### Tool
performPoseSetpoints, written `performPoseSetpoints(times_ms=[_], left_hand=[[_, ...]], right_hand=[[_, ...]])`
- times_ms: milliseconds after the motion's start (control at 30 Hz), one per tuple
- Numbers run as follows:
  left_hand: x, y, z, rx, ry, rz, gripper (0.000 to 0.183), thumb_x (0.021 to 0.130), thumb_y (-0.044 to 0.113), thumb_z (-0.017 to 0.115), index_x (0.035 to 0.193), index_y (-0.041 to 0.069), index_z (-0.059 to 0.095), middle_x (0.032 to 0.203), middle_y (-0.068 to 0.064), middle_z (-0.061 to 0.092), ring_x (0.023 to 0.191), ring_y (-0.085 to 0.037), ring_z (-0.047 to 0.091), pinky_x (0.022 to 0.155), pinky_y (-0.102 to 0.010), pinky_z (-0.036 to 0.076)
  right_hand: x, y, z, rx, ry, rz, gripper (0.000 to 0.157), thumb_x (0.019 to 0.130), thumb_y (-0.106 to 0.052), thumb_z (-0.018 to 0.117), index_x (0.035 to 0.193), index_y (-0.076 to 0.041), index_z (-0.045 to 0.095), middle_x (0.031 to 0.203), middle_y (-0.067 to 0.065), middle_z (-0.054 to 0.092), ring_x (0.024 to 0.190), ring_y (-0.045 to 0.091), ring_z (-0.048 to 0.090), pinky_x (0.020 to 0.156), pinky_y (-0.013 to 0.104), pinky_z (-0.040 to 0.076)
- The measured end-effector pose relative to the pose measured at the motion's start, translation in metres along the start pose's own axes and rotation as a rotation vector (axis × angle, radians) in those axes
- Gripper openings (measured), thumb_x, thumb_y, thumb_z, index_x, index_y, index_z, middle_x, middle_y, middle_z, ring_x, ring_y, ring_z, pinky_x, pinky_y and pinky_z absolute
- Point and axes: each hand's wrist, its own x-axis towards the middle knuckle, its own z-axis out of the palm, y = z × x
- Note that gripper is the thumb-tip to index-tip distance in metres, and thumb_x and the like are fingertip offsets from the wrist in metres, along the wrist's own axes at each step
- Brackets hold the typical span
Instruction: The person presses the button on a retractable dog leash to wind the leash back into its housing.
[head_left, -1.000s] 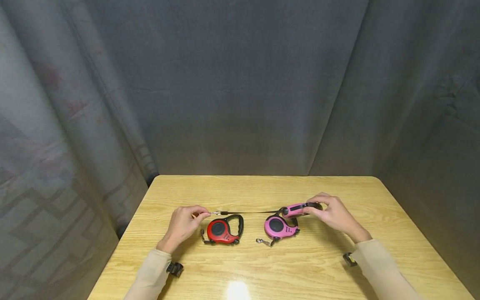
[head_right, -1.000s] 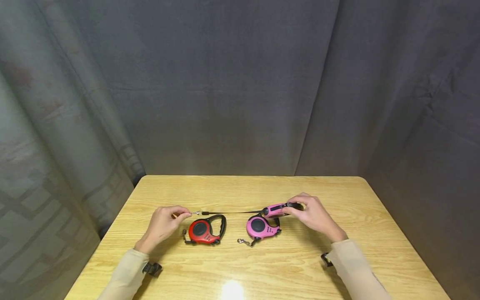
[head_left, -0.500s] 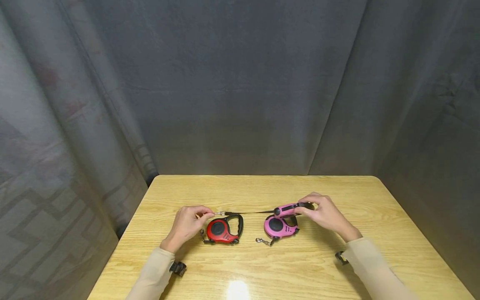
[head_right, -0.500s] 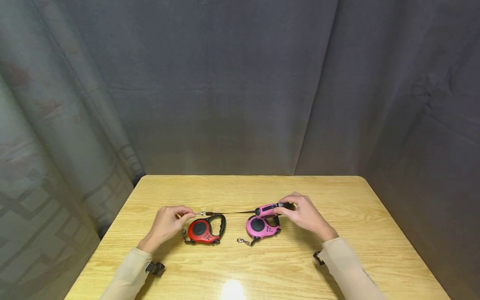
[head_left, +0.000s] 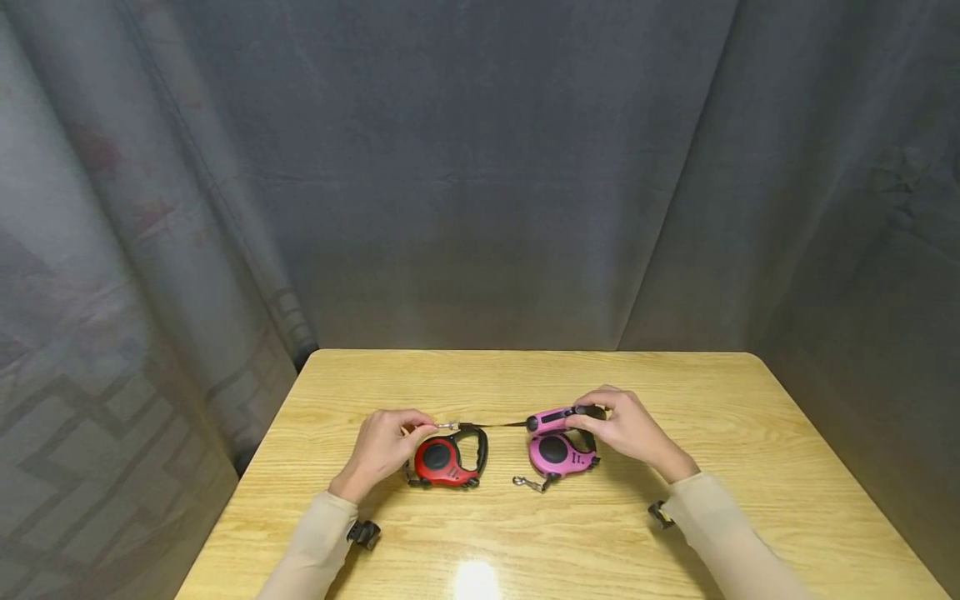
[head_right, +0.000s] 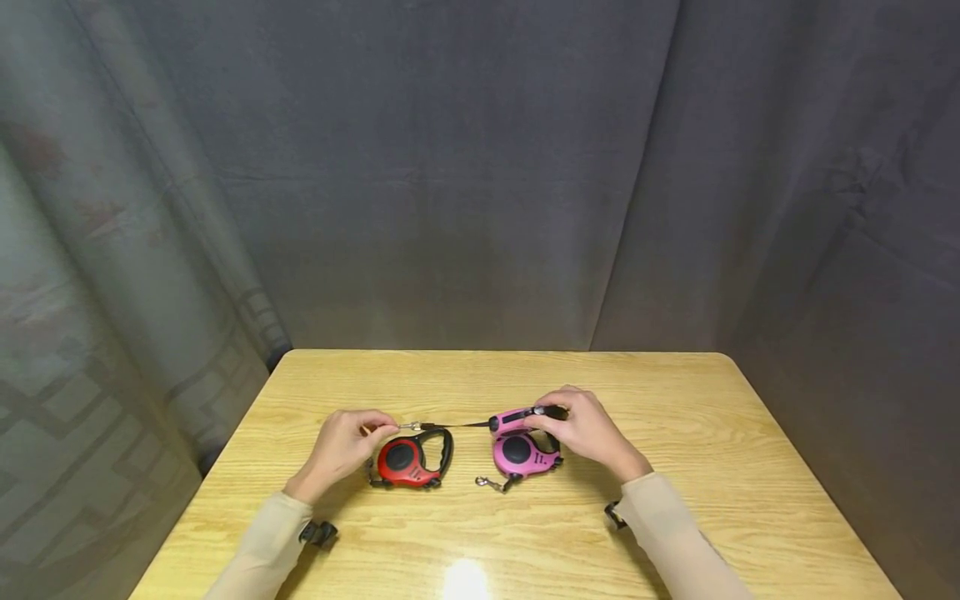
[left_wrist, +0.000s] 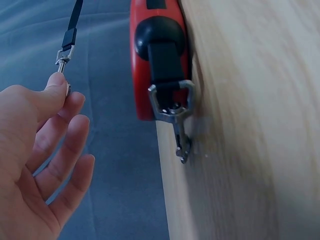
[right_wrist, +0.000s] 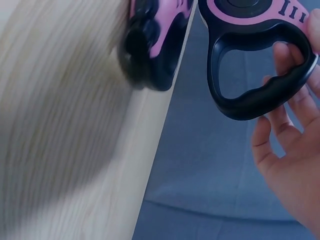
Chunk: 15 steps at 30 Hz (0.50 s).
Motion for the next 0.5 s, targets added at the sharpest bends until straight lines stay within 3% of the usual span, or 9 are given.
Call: performPoseSetpoints(times_ms=[500], left_hand=[[0.006, 0.010, 0.005, -0.022, -0.056, -0.028, 0.005, 0.090, 0.026, 0.087, 0.089, 0.029, 0.084, 0.077, 0.016, 0.077, 0.068, 0.002, 0.066, 0.063, -0.021, 0.048]], right_hand=[[0.017, -0.022, 0.025, 0.011, -0.053, -0.135, 0.021, 0.091, -0.030, 0.086, 0.106, -0.015, 0.083, 0.104, -0.002, 0.082, 0.096, 0.018, 0.077, 0.086, 0.040, 0.062]])
